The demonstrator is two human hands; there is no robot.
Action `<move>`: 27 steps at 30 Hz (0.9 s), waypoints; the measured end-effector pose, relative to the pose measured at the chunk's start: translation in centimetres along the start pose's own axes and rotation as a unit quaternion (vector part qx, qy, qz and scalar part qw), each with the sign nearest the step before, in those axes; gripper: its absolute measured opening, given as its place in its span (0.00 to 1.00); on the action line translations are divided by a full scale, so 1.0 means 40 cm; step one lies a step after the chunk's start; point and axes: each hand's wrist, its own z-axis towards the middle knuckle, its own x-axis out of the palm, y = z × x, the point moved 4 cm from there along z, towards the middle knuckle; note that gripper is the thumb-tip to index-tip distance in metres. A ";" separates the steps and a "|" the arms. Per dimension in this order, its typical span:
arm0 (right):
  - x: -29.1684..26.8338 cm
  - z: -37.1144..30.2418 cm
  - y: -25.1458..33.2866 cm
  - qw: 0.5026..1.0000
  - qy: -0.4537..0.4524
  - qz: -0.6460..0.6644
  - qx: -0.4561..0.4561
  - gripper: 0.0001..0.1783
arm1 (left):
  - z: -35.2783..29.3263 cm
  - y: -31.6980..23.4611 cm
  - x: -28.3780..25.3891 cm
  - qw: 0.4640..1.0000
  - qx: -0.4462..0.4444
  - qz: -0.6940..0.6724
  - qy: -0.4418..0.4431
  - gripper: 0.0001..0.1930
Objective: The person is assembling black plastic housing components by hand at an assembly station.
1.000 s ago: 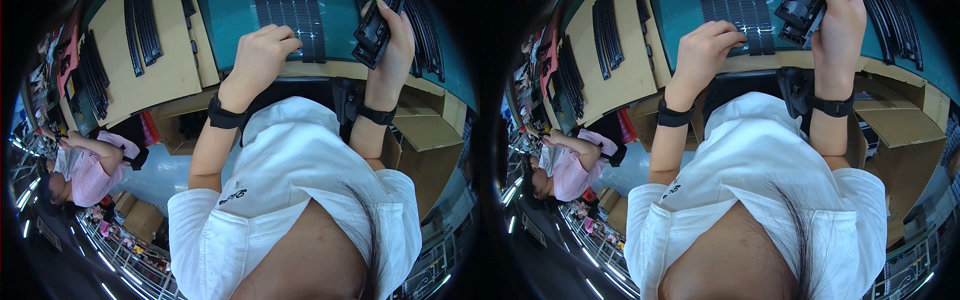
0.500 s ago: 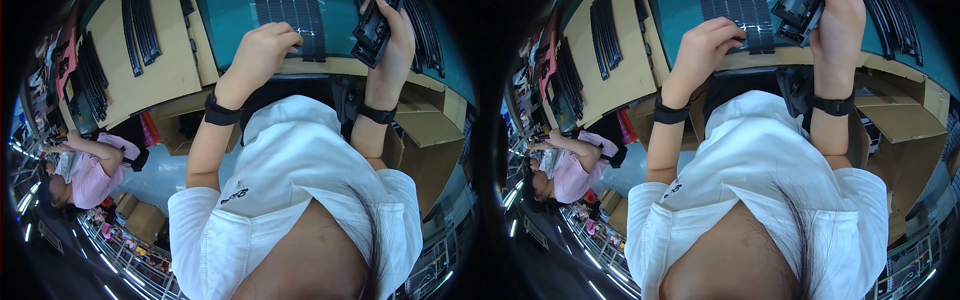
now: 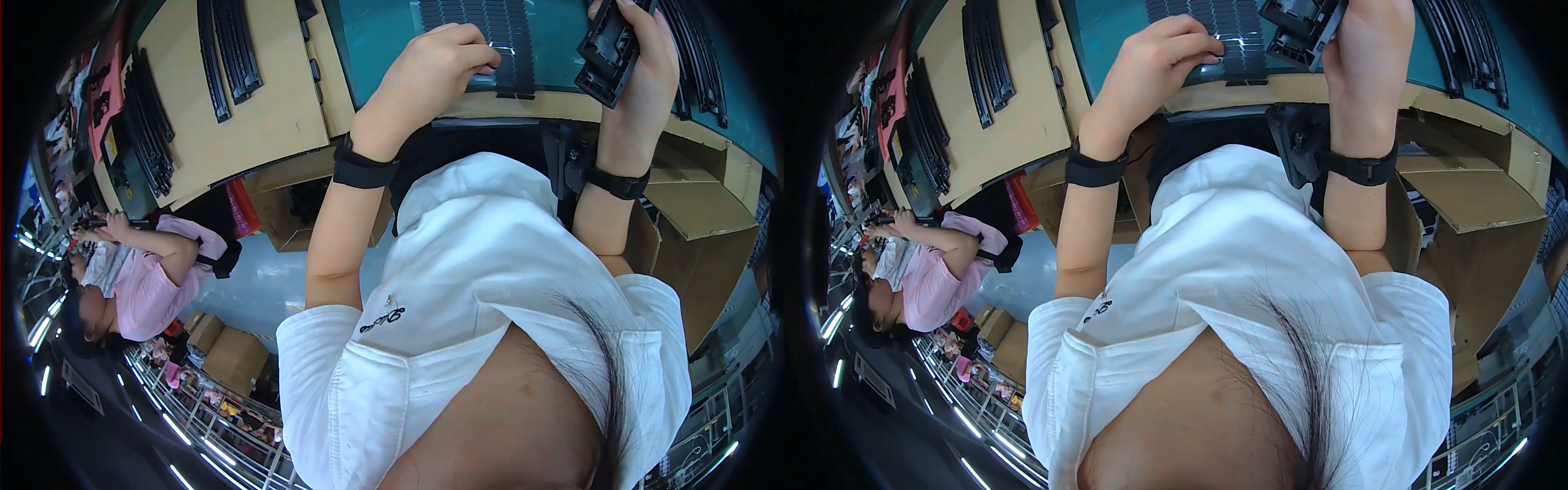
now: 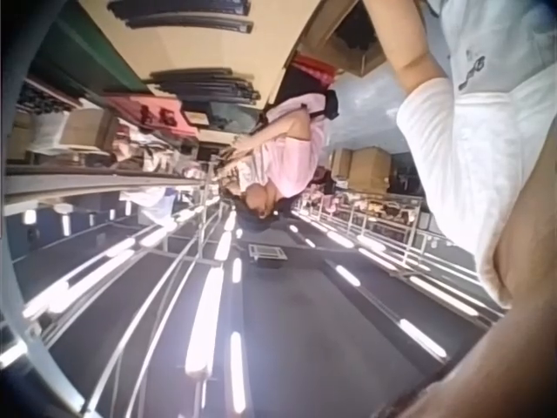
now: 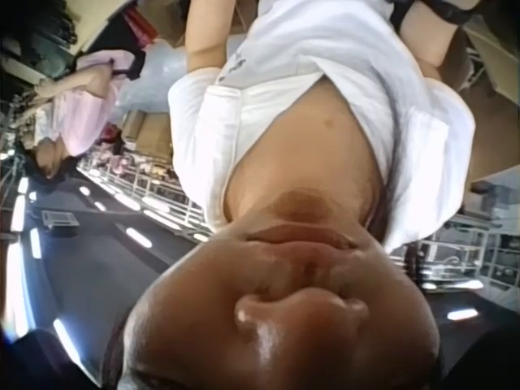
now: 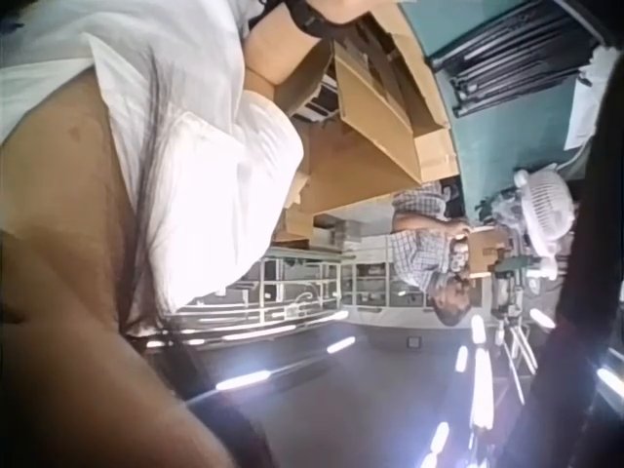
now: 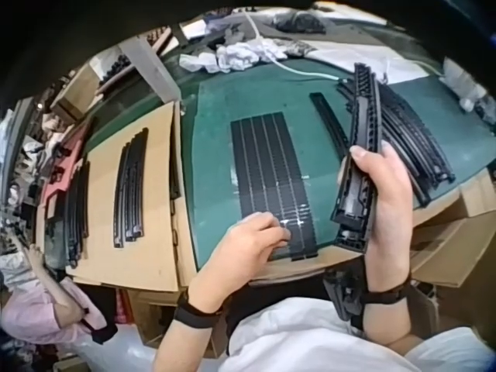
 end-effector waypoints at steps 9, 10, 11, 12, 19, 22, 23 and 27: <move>0.007 -0.008 0.013 1.000 -0.018 0.011 0.004 0.02 | -0.002 0.000 0.029 1.000 -0.019 0.000 0.018 0.07; 0.005 -0.008 0.014 1.000 -0.022 0.005 0.002 0.03 | -0.001 -0.001 0.028 1.000 -0.021 0.000 0.023 0.07; 0.004 -0.010 0.016 1.000 -0.024 0.005 0.002 0.03 | 0.000 -0.001 0.025 1.000 -0.020 -0.001 0.024 0.07; 0.005 -0.014 0.019 1.000 -0.022 -0.004 -0.003 0.03 | -0.001 0.004 0.021 0.998 -0.050 -0.029 0.021 0.06; -0.005 -0.014 0.021 0.999 -0.044 -0.001 -0.032 0.06 | -0.015 0.011 -0.013 0.928 -0.291 -0.232 -0.019 0.04; 0.004 -0.019 0.035 0.998 -0.042 -0.029 -0.040 0.07 | -0.016 0.001 -0.014 0.954 -0.237 -0.176 -0.049 0.05; 0.006 -0.022 0.036 0.998 -0.042 -0.029 -0.039 0.07 | -0.019 0.004 -0.008 0.954 -0.237 -0.176 -0.049 0.05; 0.008 -0.029 0.032 0.999 -0.033 0.005 -0.025 0.07 | -0.012 -0.001 0.009 0.994 -0.093 -0.033 -0.036 0.06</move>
